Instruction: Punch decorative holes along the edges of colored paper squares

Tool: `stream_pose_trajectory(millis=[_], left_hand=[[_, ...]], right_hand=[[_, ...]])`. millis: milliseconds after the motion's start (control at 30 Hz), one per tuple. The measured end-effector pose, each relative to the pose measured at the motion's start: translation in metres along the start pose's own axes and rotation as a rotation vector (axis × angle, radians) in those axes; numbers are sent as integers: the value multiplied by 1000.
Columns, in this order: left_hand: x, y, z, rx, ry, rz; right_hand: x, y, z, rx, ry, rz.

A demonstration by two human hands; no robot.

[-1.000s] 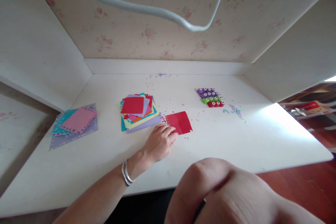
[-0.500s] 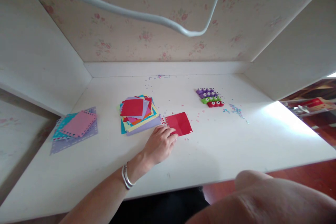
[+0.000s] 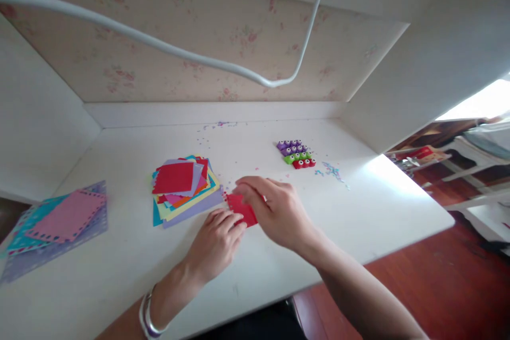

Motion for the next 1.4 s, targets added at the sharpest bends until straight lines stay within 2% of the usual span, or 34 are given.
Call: stream_pose_trajectory(millis=[67, 133, 200, 233, 300, 400, 500, 567, 733, 800, 867, 967, 1067, 1200, 1300, 1400], left_hand=[[4, -5, 3, -36, -58, -16], [6, -10, 5, -69, -86, -23], [5, -11, 4, -83, -71, -11], [4, -12, 3, -88, -60, -2], [4, -12, 1, -96, -49, 13], [4, -14, 0, -109, -39, 22], [3, -16, 0, -110, -25, 24], [2, -17, 1, -112, -20, 22], [2, -18, 1, -122, -32, 5], [2, -19, 1, -125, -36, 1], [2, -19, 0, -128, -37, 4], [3, -20, 0, -135, -42, 10], [4, -19, 0, -136, -50, 6], [5, -19, -1, -149, -60, -5], [6, -19, -2, -154, -78, -13], [8, -19, -2, -155, -89, -22]], right_hand=[[-5, 66, 5, 95, 73, 85], [-29, 135, 15, 173, 229, 251], [-58, 191, 24, 241, 339, 427], [-71, 213, 28, 285, 361, 500], [-86, 248, 31, 390, 323, 596], [-91, 273, 30, 499, 222, 646], [-82, 281, 25, 526, 168, 643], [-77, 280, 21, 488, 203, 627], [-85, 259, 21, 267, 489, 521], [-93, 261, 28, 282, 579, 481], [-100, 271, 37, 372, 631, 445], [-104, 284, 47, 515, 655, 393], [-104, 286, 48, 553, 657, 363], [-103, 275, 44, 483, 664, 361], [-99, 257, 40, 375, 675, 379], [-78, 228, 37, 298, 594, 253]])
Point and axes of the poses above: each hand's wrist, its own z-axis away from the middle knuckle, its own x-axis out of the palm, y = z × x, the point moved 10 cm from there along -z, towards the middle knuckle, and after that the axes turned 14 degrees about y, right-handed, at the moved point
